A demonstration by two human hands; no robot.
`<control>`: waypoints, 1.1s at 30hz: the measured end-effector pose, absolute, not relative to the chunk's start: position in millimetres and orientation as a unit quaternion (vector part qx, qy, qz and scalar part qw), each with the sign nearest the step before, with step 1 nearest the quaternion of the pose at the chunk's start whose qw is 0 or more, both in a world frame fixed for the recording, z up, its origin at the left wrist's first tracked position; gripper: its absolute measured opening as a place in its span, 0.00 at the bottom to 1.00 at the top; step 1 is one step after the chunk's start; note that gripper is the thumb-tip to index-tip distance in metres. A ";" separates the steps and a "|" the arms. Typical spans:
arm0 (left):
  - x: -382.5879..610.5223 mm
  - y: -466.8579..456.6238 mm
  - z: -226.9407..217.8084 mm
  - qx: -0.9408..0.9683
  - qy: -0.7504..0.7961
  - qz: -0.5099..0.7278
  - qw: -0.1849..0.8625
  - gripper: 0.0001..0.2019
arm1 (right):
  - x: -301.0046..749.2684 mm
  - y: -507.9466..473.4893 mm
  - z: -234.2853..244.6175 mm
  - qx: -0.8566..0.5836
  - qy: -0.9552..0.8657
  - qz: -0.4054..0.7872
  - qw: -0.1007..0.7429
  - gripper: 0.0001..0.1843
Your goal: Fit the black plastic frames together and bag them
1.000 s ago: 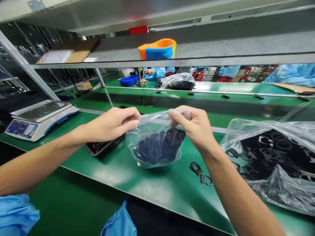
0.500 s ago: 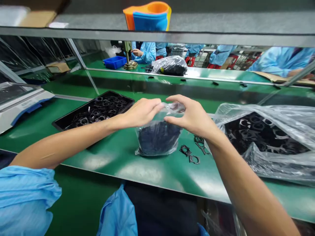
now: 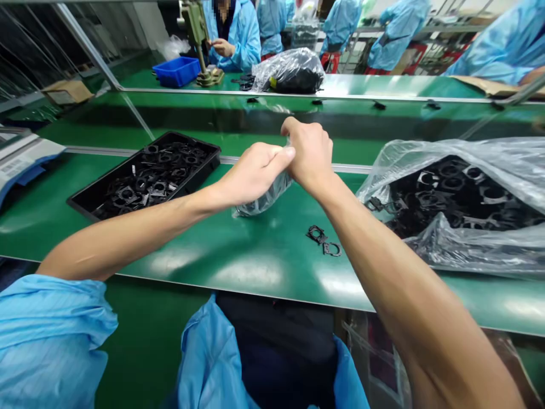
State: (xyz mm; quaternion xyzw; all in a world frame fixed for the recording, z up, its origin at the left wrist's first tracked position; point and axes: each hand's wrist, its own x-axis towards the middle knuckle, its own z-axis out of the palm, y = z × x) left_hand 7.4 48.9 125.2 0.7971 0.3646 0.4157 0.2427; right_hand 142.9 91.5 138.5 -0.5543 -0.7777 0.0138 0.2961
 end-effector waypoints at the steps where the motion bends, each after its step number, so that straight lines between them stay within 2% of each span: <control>1: 8.1 46.9 126.9 0.799 0.358 0.416 0.244 0.28 | 146.2 96.2 135.4 -0.545 -0.779 0.007 0.310 0.08; 4: 1.3 52.2 132.4 0.809 0.360 0.408 0.223 0.28 | 159.7 106.4 131.2 -0.515 -0.794 0.017 0.324 0.07; 7: -16.8 68.8 135.9 0.821 0.403 0.375 0.153 0.26 | 171.4 108.5 136.7 -0.530 -0.798 0.044 0.283 0.07; 12: -31.4 66.0 138.1 0.845 0.418 0.317 -0.108 0.14 | 175.1 102.5 148.9 -0.537 -0.800 0.047 0.262 0.14; 15: -20.9 49.9 139.8 0.899 0.334 0.193 -0.207 0.11 | 172.8 100.0 152.2 -0.534 -0.803 0.047 0.261 0.15; 18: -7.9 47.5 138.9 0.918 0.315 0.110 -0.213 0.15 | 169.7 96.2 154.8 -0.528 -0.809 0.042 0.254 0.16; 23: -0.6 62.0 133.0 0.909 0.341 0.150 -0.184 0.14 | 165.3 87.9 155.3 -0.564 -0.796 0.010 0.220 0.20; 27: -3.1 58.4 128.1 0.919 0.302 0.121 -0.221 0.15 | 172.6 94.5 145.6 -0.609 -0.764 -0.025 0.210 0.21; 33: -17.5 47.5 120.3 0.938 0.238 0.072 -0.240 0.14 | 191.0 110.1 126.3 -0.643 -0.745 -0.010 0.178 0.18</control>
